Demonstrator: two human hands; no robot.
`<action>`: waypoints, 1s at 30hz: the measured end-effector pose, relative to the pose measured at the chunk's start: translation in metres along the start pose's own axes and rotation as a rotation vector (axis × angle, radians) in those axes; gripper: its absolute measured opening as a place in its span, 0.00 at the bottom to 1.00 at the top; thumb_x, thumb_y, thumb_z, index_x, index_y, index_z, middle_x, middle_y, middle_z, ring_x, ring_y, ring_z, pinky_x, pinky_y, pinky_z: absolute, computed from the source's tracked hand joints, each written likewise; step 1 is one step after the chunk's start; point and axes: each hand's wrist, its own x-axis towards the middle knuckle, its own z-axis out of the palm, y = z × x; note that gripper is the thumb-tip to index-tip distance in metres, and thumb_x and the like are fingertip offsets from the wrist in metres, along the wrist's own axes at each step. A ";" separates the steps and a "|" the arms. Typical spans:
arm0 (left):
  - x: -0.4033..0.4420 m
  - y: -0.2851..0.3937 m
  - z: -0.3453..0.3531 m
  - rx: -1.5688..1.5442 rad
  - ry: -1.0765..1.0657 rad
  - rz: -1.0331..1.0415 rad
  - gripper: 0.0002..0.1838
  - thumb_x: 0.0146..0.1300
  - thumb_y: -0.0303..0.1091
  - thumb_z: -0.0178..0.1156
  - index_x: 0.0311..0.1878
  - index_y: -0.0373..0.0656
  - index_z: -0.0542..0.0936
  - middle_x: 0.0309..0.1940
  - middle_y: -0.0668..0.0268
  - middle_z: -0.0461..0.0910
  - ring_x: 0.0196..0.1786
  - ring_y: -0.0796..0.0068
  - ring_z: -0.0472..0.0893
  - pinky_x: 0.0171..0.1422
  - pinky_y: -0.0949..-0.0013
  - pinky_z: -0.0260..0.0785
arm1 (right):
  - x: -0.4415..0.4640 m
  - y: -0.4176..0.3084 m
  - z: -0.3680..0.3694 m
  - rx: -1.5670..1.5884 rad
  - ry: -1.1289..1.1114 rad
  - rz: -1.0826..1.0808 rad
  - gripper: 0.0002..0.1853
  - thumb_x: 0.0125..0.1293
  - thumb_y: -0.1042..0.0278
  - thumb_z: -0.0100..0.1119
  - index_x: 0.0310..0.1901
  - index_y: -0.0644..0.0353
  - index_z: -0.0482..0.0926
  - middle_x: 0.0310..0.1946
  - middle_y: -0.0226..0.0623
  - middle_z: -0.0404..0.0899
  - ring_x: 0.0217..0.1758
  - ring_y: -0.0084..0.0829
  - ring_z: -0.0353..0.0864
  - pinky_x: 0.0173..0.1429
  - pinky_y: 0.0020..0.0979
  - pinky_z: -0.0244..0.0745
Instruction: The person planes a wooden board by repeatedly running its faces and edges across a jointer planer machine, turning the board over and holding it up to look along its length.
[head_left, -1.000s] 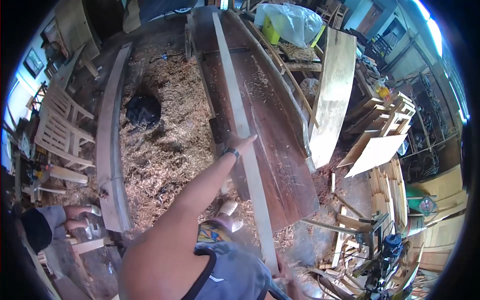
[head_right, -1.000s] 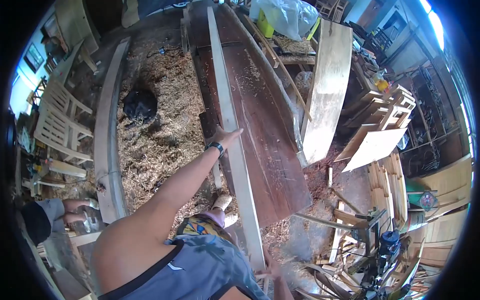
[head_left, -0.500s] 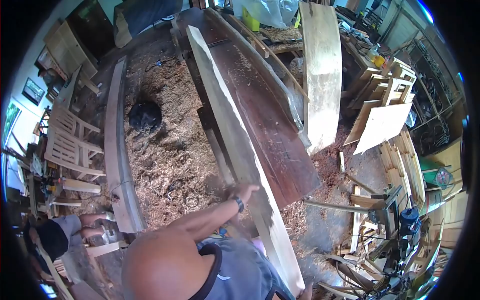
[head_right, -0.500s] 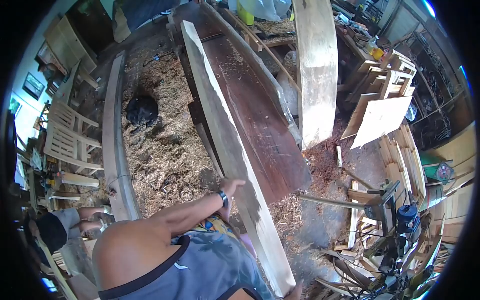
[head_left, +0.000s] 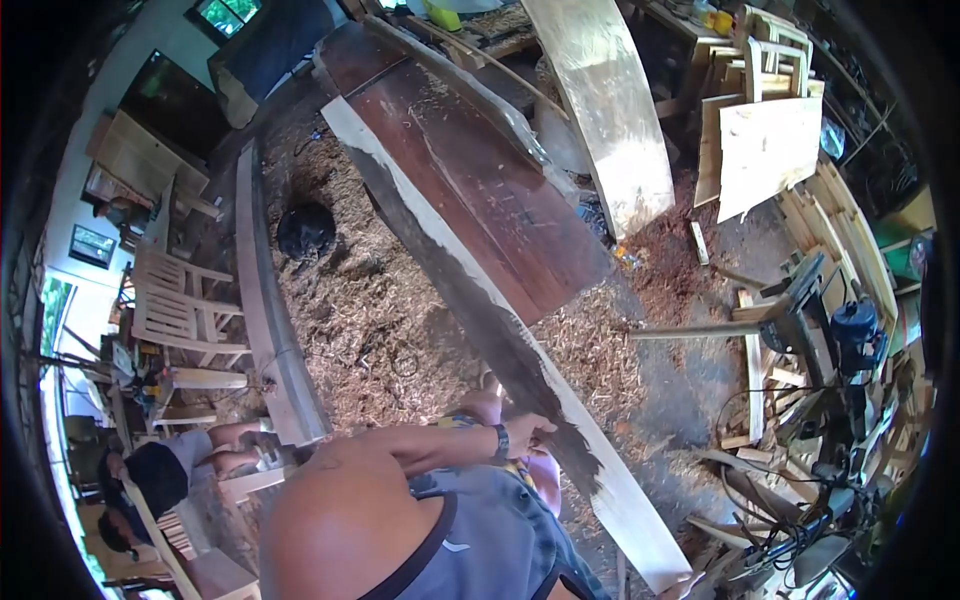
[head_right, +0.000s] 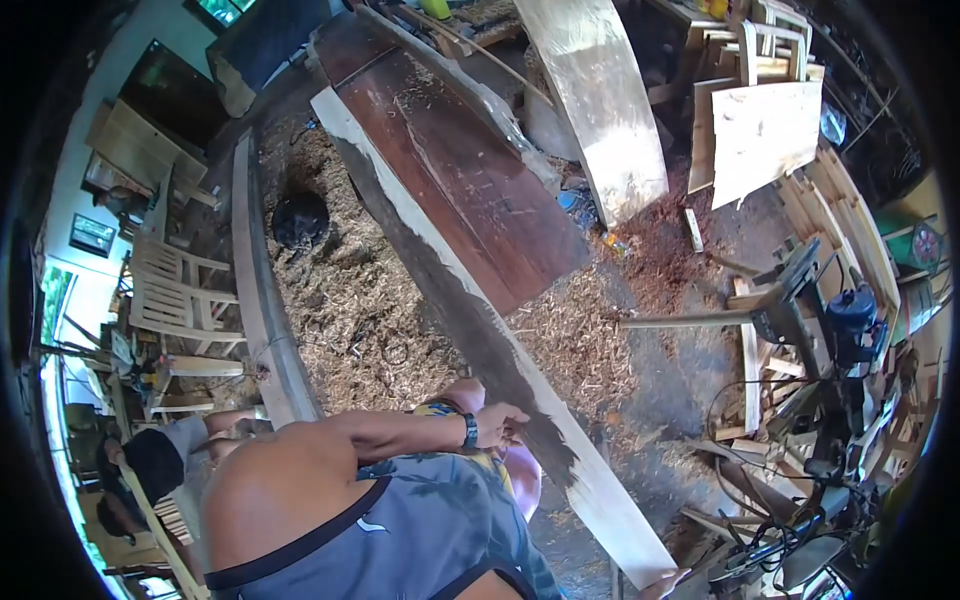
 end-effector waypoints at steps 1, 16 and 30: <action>-0.004 0.005 -0.004 -0.037 -0.024 -0.023 0.15 0.62 0.42 0.71 0.46 0.45 0.81 0.42 0.64 0.81 0.43 0.63 0.82 0.56 0.49 0.77 | 0.005 0.001 -0.004 0.024 0.009 0.010 0.65 0.52 0.31 0.73 0.83 0.56 0.50 0.83 0.49 0.51 0.85 0.52 0.49 0.85 0.52 0.49; -0.015 0.180 0.033 1.095 1.424 0.588 0.55 0.65 0.71 0.56 0.86 0.56 0.44 0.86 0.49 0.34 0.81 0.17 0.36 0.73 0.15 0.48 | 0.021 0.019 -0.005 -0.011 -0.010 0.042 0.58 0.66 0.15 0.45 0.85 0.51 0.48 0.84 0.43 0.50 0.85 0.47 0.51 0.83 0.52 0.49; -0.022 0.283 -0.003 1.114 1.442 0.554 0.51 0.68 0.65 0.57 0.86 0.59 0.45 0.87 0.55 0.34 0.84 0.25 0.36 0.77 0.21 0.50 | -0.030 0.006 0.059 0.085 -0.170 0.172 0.61 0.62 0.17 0.55 0.83 0.59 0.54 0.81 0.44 0.55 0.83 0.44 0.53 0.83 0.46 0.50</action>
